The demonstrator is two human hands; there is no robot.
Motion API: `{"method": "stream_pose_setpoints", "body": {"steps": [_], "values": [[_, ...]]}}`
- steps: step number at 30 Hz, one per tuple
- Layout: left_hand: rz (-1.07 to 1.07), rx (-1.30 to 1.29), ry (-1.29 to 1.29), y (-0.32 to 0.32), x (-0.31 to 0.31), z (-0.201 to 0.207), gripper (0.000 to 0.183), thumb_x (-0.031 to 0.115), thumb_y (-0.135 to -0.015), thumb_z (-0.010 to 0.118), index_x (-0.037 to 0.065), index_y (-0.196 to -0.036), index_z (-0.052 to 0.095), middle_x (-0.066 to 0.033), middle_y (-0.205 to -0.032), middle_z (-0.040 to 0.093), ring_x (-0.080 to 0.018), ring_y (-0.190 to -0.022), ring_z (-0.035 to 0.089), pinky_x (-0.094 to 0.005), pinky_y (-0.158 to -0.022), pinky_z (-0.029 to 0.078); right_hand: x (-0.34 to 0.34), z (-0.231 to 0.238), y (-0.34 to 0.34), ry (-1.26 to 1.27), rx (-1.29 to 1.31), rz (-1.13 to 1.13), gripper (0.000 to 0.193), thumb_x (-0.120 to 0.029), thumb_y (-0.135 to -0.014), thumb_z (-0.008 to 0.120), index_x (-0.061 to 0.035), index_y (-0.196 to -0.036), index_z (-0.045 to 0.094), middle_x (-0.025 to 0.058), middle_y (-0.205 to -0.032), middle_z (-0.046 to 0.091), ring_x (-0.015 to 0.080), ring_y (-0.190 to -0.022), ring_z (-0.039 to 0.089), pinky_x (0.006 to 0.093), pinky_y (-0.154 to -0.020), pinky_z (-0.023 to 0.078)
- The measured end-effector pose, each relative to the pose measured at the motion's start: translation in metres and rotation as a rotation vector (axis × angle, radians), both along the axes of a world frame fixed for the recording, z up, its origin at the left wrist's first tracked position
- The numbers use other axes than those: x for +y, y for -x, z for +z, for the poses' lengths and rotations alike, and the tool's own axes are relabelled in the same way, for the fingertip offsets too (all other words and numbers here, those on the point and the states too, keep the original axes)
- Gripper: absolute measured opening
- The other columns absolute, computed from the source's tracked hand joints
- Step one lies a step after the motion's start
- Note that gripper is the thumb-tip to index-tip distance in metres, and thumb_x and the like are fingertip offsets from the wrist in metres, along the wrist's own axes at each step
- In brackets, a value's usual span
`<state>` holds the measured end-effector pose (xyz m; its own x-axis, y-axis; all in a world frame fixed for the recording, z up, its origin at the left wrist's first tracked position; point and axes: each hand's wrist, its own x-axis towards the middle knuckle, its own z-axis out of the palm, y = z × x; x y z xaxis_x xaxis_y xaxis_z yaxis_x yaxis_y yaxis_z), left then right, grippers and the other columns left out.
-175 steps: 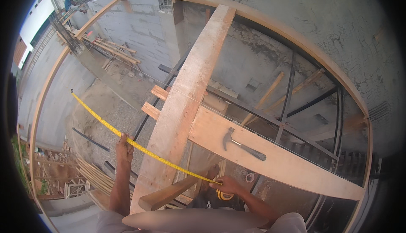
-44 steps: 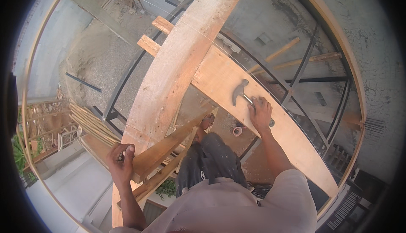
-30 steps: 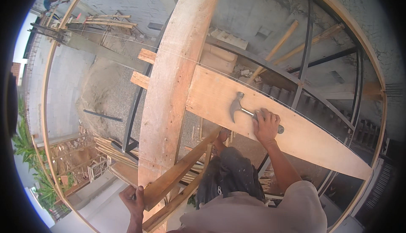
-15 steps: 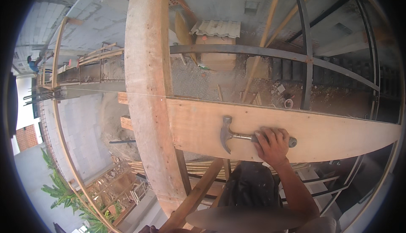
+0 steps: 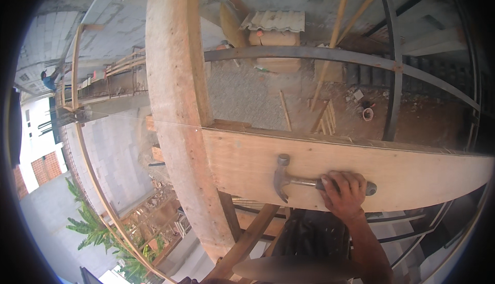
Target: The person measures a curved wooden plank with a tape measure, then uses a hammer to drive nails into the plank to secure it to a metal frame. The person repeats the measuring and nailing process to assemble the formwork.
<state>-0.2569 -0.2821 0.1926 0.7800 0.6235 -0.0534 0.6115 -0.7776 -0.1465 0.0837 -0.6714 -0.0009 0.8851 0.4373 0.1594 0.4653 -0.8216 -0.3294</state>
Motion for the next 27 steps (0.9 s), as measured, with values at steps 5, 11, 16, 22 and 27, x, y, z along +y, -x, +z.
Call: {"method": "stream_pose_setpoints", "body": {"steps": [5, 11, 16, 22, 27], "values": [[-0.011, 0.0, -0.005, -0.007, 0.0, 0.005, 0.02, 0.02, -0.088, 0.06, 0.01, -0.071, 0.064, -0.0063, -0.067, 0.061, -0.0243, -0.061, 0.06, -0.0398, -0.055, 0.045, 0.002, -0.002, 0.0, -0.01, 0.009, -0.003, 0.032, -0.029, -0.078, 0.07, -0.0135, -0.106, 0.065, 0.0049, -0.109, 0.061, 0.0267, -0.096, 0.056, 0.0491, -0.087, 0.041], [-0.07, -0.001, 0.019, -0.032, 0.006, 0.0, 0.02, 0.019, -0.088, 0.061, 0.008, -0.071, 0.065, -0.0068, -0.067, 0.062, -0.0241, -0.061, 0.061, -0.0382, -0.056, 0.047, 0.001, -0.001, -0.002, 0.015, -0.017, 0.003, 0.037, -0.027, -0.073, 0.074, -0.0151, -0.107, 0.066, 0.0026, -0.111, 0.06, 0.0232, -0.097, 0.056, 0.045, -0.085, 0.043], [-0.225, -0.01, 0.09, -0.081, 0.023, -0.026, 0.021, 0.018, -0.089, 0.063, 0.007, -0.071, 0.066, -0.0072, -0.067, 0.063, -0.0239, -0.061, 0.062, -0.0369, -0.056, 0.049, -0.001, -0.004, 0.002, 0.009, -0.034, -0.011, 0.041, -0.03, -0.073, 0.076, -0.0188, -0.112, 0.065, 0.0008, -0.107, 0.059, 0.0207, -0.094, 0.056, 0.0426, -0.086, 0.045], [-0.457, -0.071, 0.163, -0.15, 0.022, -0.053, 0.021, 0.017, -0.089, 0.065, 0.005, -0.072, 0.066, -0.0076, -0.067, 0.064, -0.0237, -0.061, 0.063, -0.0353, -0.057, 0.05, 0.0, -0.008, 0.006, 0.012, -0.055, -0.024, 0.04, -0.03, -0.075, 0.075, -0.0177, -0.112, 0.066, 0.0012, -0.101, 0.057, 0.019, -0.086, 0.054, 0.0375, -0.078, 0.043], [-0.72, -0.152, 0.232, -0.221, 0.0, -0.064, 0.022, 0.016, -0.09, 0.066, 0.003, -0.072, 0.067, -0.008, -0.067, 0.064, -0.0235, -0.061, 0.064, -0.034, -0.057, 0.052, 0.003, -0.01, 0.005, -0.055, -0.093, -0.036, 0.036, -0.03, -0.076, 0.073, -0.0133, -0.107, 0.066, 0.0035, -0.1, 0.058, 0.0202, -0.089, 0.054, 0.0372, -0.08, 0.043]]}}
